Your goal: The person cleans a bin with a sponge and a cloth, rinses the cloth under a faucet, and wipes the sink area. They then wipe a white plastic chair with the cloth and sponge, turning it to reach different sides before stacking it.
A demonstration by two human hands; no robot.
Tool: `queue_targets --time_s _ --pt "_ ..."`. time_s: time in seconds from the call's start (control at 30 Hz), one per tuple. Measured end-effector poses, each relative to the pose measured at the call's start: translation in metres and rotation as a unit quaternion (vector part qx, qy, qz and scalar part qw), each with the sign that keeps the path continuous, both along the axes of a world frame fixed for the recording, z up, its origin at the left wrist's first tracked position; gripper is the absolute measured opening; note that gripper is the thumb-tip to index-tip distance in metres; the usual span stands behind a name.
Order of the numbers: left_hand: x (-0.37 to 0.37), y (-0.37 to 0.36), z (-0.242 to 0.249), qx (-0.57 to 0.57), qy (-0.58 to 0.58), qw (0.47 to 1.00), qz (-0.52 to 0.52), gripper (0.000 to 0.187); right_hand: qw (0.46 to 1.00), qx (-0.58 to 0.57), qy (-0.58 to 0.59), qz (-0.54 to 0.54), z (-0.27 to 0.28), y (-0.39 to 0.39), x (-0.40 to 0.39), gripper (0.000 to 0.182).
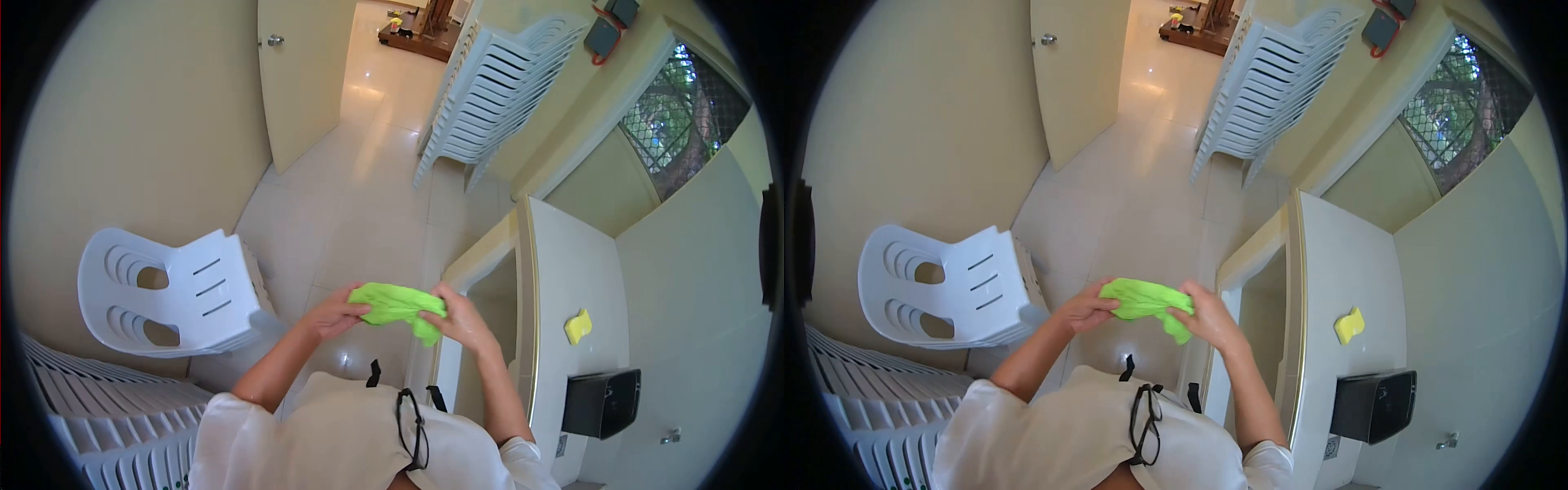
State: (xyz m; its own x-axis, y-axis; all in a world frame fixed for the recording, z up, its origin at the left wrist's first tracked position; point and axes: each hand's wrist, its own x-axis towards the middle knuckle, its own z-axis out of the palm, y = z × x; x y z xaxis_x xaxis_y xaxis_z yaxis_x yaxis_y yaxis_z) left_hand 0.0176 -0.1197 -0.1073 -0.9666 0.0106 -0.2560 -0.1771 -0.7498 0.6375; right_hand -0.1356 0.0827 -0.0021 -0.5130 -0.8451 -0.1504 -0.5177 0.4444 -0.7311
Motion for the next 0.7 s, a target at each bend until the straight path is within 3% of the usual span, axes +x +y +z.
queue_targets --time_s 0.03,0.07,0.1,0.13,0.2,0.27,0.3,0.43,0.53,0.6,0.67,0.7 --pt "0.005 -0.008 0.003 0.000 0.040 0.998 0.056 0.043 1.000 -0.002 0.004 0.001 -0.005 -0.016 -0.005 0.031" --pt "0.006 -0.015 0.007 0.001 0.079 0.990 0.113 0.040 0.996 0.019 0.048 0.078 -0.014 -0.032 -0.012 0.033" --pt "0.005 -0.020 0.012 0.000 0.080 0.990 0.117 0.040 0.983 0.039 0.091 0.155 -0.023 -0.047 -0.017 0.036" --pt "0.004 -0.024 0.017 -0.026 0.091 0.989 0.115 0.042 0.982 0.038 0.092 0.159 -0.029 -0.061 -0.017 0.036" --pt "0.000 -0.029 0.025 -0.047 0.099 0.986 0.122 0.045 0.978 -0.119 0.046 0.162 -0.040 -0.087 -0.016 0.043" --pt "-0.011 -0.035 0.033 -0.284 0.097 0.952 0.051 0.045 0.969 -0.125 -0.011 0.214 -0.044 -0.114 -0.021 0.046" --pt "-0.017 -0.038 0.036 -0.280 0.089 0.954 0.061 0.045 0.955 -0.132 -0.065 0.257 -0.046 -0.126 -0.027 0.050" --pt "-0.039 -0.062 0.034 -0.587 0.045 0.797 0.139 0.044 0.957 -0.089 -0.057 0.270 -0.064 -0.157 -0.063 0.039" --pt "-0.056 -0.087 0.035 -0.607 -0.036 0.782 0.140 0.040 0.966 -0.005 -0.008 0.257 -0.070 -0.174 -0.112 0.025" --pt "-0.072 -0.097 0.032 -0.613 -0.040 0.775 0.149 0.039 0.971 0.046 -0.060 0.227 -0.057 -0.185 -0.134 0.019" --pt "-0.095 -0.105 0.037 -0.637 -0.043 0.754 0.153 0.039 0.953 -0.107 -0.138 0.246 -0.066 -0.194 -0.160 0.015" --pt "-0.106 -0.107 0.039 -0.650 -0.053 0.744 0.145 0.040 0.946 -0.128 -0.138 0.265 -0.061 -0.199 -0.172 0.012"
